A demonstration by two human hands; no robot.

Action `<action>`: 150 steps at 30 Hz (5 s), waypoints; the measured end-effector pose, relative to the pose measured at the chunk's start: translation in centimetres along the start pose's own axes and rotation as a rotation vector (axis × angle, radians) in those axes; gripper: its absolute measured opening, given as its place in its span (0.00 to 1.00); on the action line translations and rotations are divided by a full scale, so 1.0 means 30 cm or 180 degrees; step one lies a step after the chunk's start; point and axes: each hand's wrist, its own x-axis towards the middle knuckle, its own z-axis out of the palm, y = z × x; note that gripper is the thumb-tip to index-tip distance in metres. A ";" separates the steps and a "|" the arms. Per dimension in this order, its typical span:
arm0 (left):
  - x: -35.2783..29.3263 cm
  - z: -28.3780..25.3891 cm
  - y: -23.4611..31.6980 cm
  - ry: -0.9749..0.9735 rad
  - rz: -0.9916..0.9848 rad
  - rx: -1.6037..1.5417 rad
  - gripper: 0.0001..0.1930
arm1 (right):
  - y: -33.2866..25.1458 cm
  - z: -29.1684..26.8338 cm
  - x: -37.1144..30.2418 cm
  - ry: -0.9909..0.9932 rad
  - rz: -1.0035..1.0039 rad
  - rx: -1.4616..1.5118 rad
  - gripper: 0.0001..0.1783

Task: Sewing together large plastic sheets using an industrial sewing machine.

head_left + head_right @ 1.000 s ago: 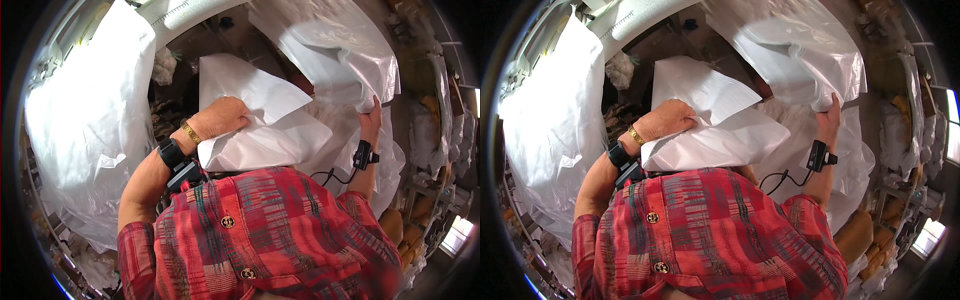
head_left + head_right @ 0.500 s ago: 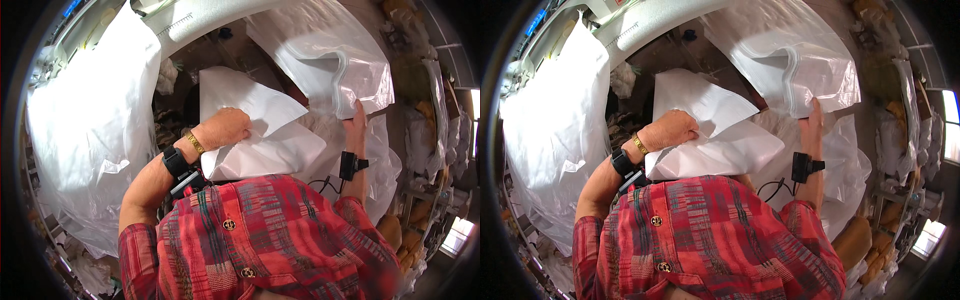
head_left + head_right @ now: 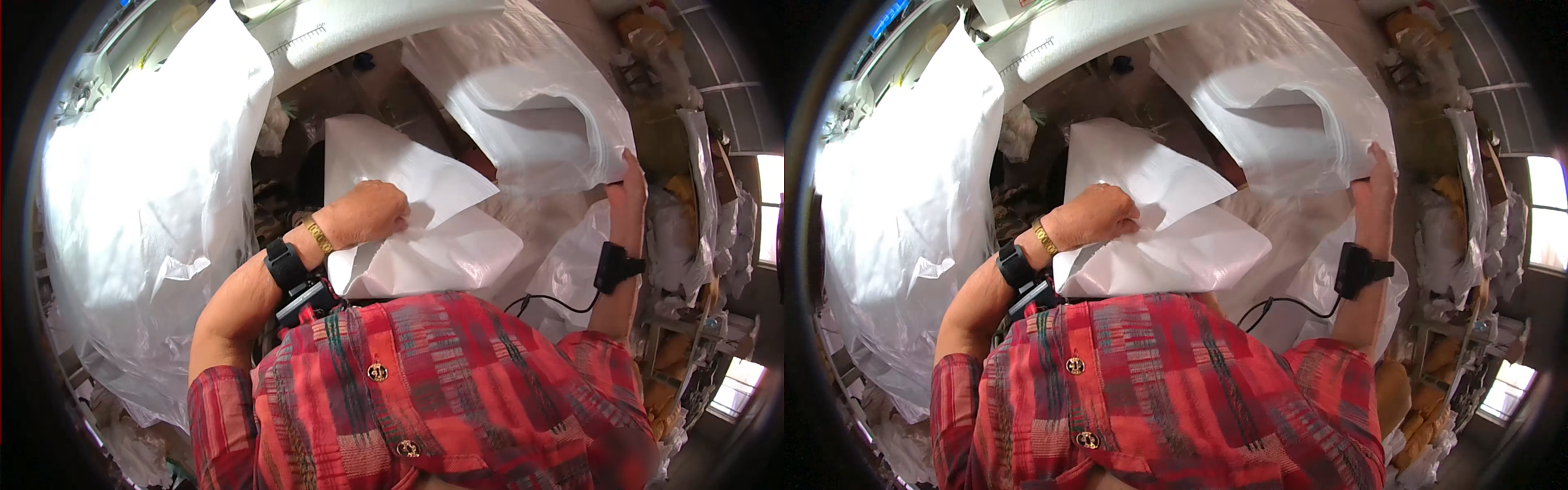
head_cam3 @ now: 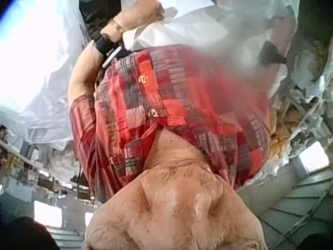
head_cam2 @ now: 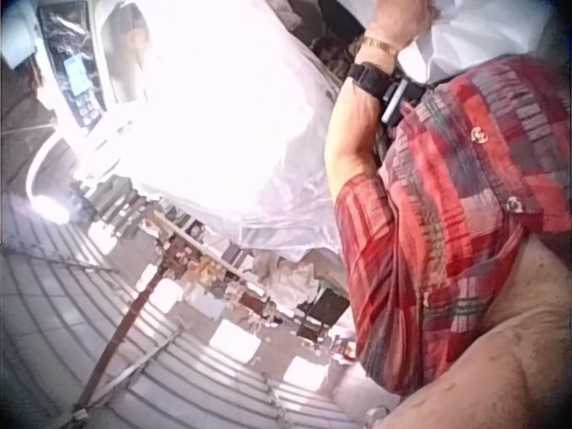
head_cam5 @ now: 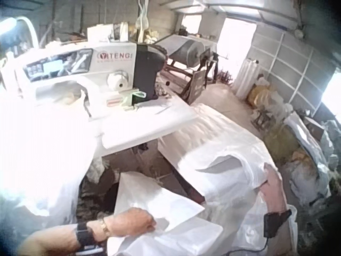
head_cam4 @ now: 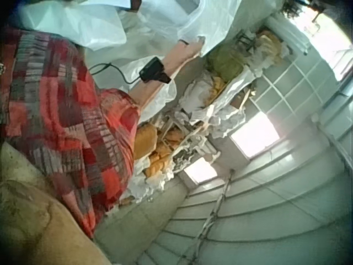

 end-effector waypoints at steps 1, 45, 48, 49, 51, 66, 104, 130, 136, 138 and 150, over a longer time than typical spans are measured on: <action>0.000 0.001 -0.002 0.0057 0.0046 -0.0036 0.10 | -0.046 0.028 -0.005 -0.0080 -0.0144 -0.0108 0.22; -0.271 -0.086 -0.078 -0.0437 -0.0221 0.2447 0.04 | 0.511 0.513 -0.438 -0.0297 0.1362 0.1782 0.21; -0.272 -0.088 -0.099 -0.0439 -0.0096 0.2572 0.04 | 0.533 0.518 -0.440 -0.0341 0.1447 0.1736 0.22; -0.269 -0.091 -0.103 -0.0574 -0.0108 0.2570 0.04 | 0.546 0.519 -0.446 -0.0284 0.1546 0.1700 0.22; -0.265 -0.106 -0.110 -0.0322 -0.0121 0.2628 0.04 | 0.567 0.517 -0.453 -0.0261 0.1629 0.1757 0.23; -0.281 -0.205 -0.245 -0.0212 -0.1609 0.1609 0.08 | 0.622 0.452 -0.491 -0.0455 0.1747 0.1762 0.24; -0.380 -0.020 -0.362 0.0064 -0.1588 0.1292 0.08 | 0.444 -0.423 0.104 -0.0326 0.0448 -0.0273 0.22; -0.368 0.005 -0.398 -0.0037 -0.1569 0.1353 0.07 | 0.585 -0.384 -0.039 -0.0486 0.0104 -0.1529 0.23; -0.354 0.009 -0.426 -0.0372 -0.1716 0.1421 0.08 | 0.634 -0.417 -0.071 -0.0157 -0.0374 -0.2590 0.24; -0.352 0.012 -0.431 -0.0393 -0.1787 0.1400 0.08 | 0.629 -0.405 -0.063 0.0070 0.0553 -0.1148 0.23; -0.354 0.015 -0.432 -0.0527 -0.1726 0.1400 0.12 | 0.590 -0.351 -0.083 -0.0005 0.1029 -0.0558 0.30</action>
